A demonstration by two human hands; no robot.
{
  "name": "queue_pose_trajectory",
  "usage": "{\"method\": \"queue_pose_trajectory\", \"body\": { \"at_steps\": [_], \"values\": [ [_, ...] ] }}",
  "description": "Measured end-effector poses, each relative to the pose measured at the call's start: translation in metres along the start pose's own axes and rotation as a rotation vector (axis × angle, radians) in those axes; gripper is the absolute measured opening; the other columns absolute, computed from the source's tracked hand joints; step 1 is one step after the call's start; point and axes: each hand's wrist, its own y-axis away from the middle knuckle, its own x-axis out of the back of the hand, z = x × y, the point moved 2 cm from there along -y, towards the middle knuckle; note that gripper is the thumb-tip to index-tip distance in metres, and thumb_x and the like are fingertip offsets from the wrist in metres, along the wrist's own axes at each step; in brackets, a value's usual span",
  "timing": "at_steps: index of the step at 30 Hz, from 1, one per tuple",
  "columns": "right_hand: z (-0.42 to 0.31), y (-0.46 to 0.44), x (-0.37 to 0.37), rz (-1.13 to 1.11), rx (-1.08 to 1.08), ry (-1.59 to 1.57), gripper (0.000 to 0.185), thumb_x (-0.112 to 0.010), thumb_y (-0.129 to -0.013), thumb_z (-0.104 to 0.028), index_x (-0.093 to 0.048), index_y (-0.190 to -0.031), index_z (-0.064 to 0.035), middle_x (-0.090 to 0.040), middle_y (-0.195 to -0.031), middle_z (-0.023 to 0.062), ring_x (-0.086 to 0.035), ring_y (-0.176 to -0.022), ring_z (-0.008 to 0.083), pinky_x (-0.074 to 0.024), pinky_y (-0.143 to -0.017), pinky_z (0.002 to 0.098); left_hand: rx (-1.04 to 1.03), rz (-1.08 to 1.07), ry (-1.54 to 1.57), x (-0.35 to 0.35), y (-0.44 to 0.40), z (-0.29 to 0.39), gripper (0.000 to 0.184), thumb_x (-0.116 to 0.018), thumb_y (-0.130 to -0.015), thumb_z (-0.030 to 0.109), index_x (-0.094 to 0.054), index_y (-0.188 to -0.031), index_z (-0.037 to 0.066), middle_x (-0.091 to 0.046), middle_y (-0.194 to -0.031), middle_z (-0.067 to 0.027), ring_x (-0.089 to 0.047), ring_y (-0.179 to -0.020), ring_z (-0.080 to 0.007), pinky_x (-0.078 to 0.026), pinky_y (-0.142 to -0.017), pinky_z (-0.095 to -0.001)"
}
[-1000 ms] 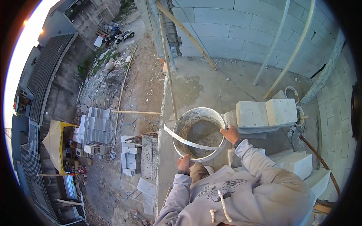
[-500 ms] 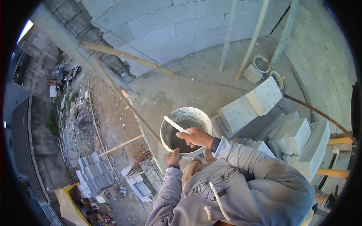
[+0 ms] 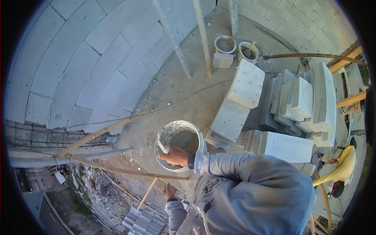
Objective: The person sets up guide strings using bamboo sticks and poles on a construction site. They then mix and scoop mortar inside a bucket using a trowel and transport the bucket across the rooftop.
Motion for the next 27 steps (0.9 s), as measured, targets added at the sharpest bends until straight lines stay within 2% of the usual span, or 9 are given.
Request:
{"method": "queue_pose_trajectory", "body": {
  "at_steps": [2, 5, 6, 10, 17, 19, 20, 23, 27],
  "values": [
    [-0.027, -0.003, 0.025, 0.033, 0.047, 0.004, 0.053, -0.055, -0.078, -0.035, -0.049, -0.043, 0.0039, -0.044, -0.039, 0.0138, -0.049, -0.039, 0.025, -0.0413, -0.05, 0.0415, -0.002, -0.026, 0.034, -0.012, -0.004, 0.02, 0.026, -0.059, -0.083, 0.023, -0.061, -0.102, 0.006, -0.06, -0.085, -0.0094, -0.061, -0.068, -0.024, -0.043, -0.049, -0.0291],
    [-0.06, -0.007, 0.056, 0.141, 0.122, 0.068, 0.052, -0.054, -0.078, -0.036, -0.052, -0.051, 0.0079, -0.047, -0.043, 0.0189, -0.054, -0.045, 0.0303, -0.0432, -0.054, 0.0437, 0.064, -0.099, -0.207, -0.026, -0.049, 0.045, 0.042, -0.055, -0.086, 0.034, -0.051, -0.119, 0.009, -0.058, -0.099, -0.0104, -0.059, -0.091, -0.026, -0.046, -0.068, -0.0399],
    [-0.077, 0.002, 0.069, 0.149, 0.105, 0.063, 0.052, -0.055, -0.078, -0.038, -0.055, -0.059, 0.0105, -0.051, -0.051, 0.024, -0.057, -0.051, 0.0353, -0.0454, -0.057, 0.0441, 0.063, -0.07, -0.179, -0.045, -0.041, 0.067, 0.035, -0.057, -0.083, 0.025, -0.056, -0.112, 0.005, -0.06, -0.093, -0.0125, -0.061, -0.082, -0.026, -0.047, -0.061, -0.0363],
    [-0.097, 0.013, 0.102, 0.32, 0.326, 0.372, 0.055, -0.056, -0.079, -0.042, -0.058, -0.064, 0.0109, -0.056, -0.062, 0.0287, -0.06, -0.063, 0.0416, -0.0488, -0.064, 0.0451, -0.058, -0.308, -0.32, -0.107, -0.063, 0.121, 0.036, -0.054, -0.085, 0.027, -0.054, -0.114, 0.006, -0.06, -0.096, -0.0108, -0.06, -0.082, -0.0244, -0.046, -0.062, -0.0369],
    [-0.133, 0.119, 0.145, 0.769, 0.49, 0.441, 0.05, -0.057, -0.081, -0.042, -0.057, -0.065, 0.0056, -0.056, -0.063, 0.0252, -0.058, -0.064, 0.0423, -0.0457, -0.061, 0.0467, -0.184, -0.592, -0.581, -0.195, -0.092, 0.177, 0.033, -0.054, -0.085, 0.027, -0.054, -0.114, 0.011, -0.059, -0.099, -0.0088, -0.059, -0.083, -0.0224, -0.045, -0.061, -0.0367],
    [-0.146, 0.166, 0.148, 0.893, 0.533, 0.512, 0.044, -0.061, -0.081, -0.037, -0.055, -0.065, 0.0039, -0.055, -0.062, 0.0247, -0.057, -0.064, 0.0415, -0.0437, -0.06, 0.0458, -0.096, -0.647, -0.614, -0.203, -0.121, 0.176, 0.038, -0.056, -0.081, 0.032, -0.053, -0.116, 0.017, -0.059, -0.104, -0.0098, -0.058, -0.086, -0.0244, -0.045, -0.064, -0.036],
    [-0.152, 0.194, 0.148, 0.945, 0.549, 0.545, 0.042, -0.061, -0.081, -0.035, -0.055, -0.065, 0.0035, -0.055, -0.062, 0.0243, -0.057, -0.064, 0.0412, -0.043, -0.059, 0.0456, 0.039, -0.877, -0.58, -0.207, -0.173, 0.168, 0.034, -0.053, -0.083, 0.033, -0.054, -0.114, 0.018, -0.06, -0.101, -0.0079, -0.058, -0.081, -0.0237, -0.045, -0.061, -0.0357],
    [-0.155, 0.266, 0.148, 1.071, 0.547, 0.589, 0.036, -0.064, -0.081, -0.028, -0.053, -0.064, 0.0016, -0.053, -0.06, 0.0217, -0.051, -0.057, 0.0387, -0.0389, -0.054, 0.0434, -0.025, -0.794, -0.656, -0.217, -0.133, 0.159, 0.029, -0.056, -0.084, 0.024, -0.052, -0.11, 0.011, -0.058, -0.096, -0.01, -0.055, -0.076, -0.0228, -0.041, -0.054, -0.0354],
    [-0.159, 0.378, 0.129, 1.199, 0.55, 0.581, 0.034, -0.062, -0.086, -0.024, -0.052, -0.064, -0.0002, -0.047, -0.053, 0.0086, -0.042, -0.046, 0.0169, -0.0319, -0.046, 0.0314, 0.061, -0.878, -0.823, -0.214, -0.116, 0.129, 0.031, -0.058, -0.082, 0.027, -0.052, -0.108, 0.012, -0.057, -0.095, -0.0105, -0.055, -0.081, -0.0243, -0.04, -0.057, -0.0381]
  ]
}}
